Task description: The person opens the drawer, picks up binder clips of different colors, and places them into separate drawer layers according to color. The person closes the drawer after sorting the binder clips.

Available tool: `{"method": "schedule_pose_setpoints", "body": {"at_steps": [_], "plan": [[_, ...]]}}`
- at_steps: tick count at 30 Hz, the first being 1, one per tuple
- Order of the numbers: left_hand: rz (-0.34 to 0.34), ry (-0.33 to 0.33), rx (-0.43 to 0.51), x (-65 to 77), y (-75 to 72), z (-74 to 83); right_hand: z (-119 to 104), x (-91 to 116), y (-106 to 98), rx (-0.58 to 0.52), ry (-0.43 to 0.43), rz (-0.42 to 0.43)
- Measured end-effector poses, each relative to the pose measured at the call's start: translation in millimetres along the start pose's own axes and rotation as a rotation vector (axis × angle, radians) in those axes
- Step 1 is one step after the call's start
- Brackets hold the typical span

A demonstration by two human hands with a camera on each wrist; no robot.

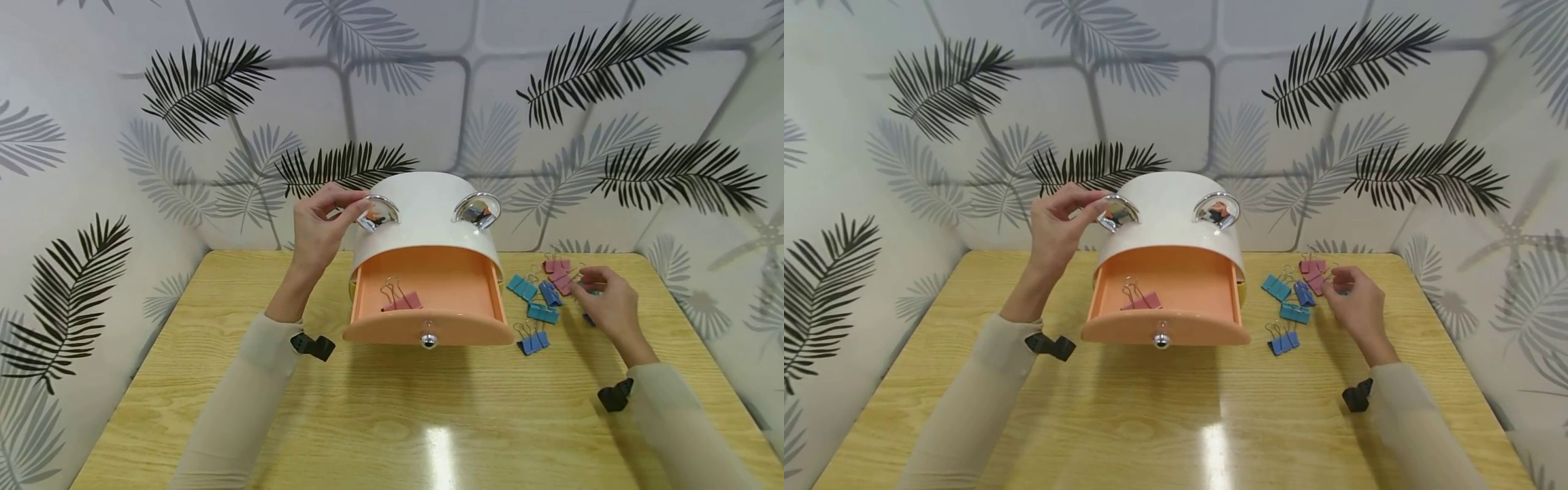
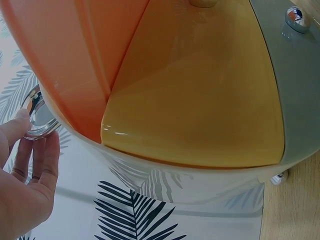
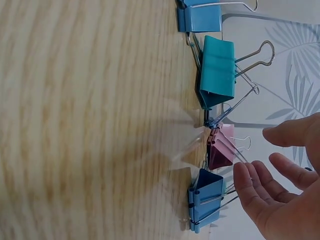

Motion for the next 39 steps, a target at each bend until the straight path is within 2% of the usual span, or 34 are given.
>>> {"method": "schedule_pose_setpoints", "body": {"at_steps": [18,29,33,39], "plan": [[-0.003,-0.023,-0.011,1.0,-1.3,-2.1,12,-13,19,0.019,0.065,-0.073],[0.009,-0.02,-0.012,-0.2,-1.2,-1.4,18,-20,25,-0.034,0.169,-0.049],[0.001,-0.016,-0.015,-0.6,-0.6,0.3,18,-21,28,-0.002,0.156,-0.064],[0.002,-0.021,-0.028,0.5,-1.7,1.4,20,-22,31,0.072,0.064,-0.074]]}}
Point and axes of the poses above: each hand's wrist, its own x-axis away from the middle knuckle, its own y-axis out of the palm, z = x × y, the point moved 4 cm from there along -x, towards the middle knuckle, and after that the axes turned 2 degrees about x, right-handed, at the moved point
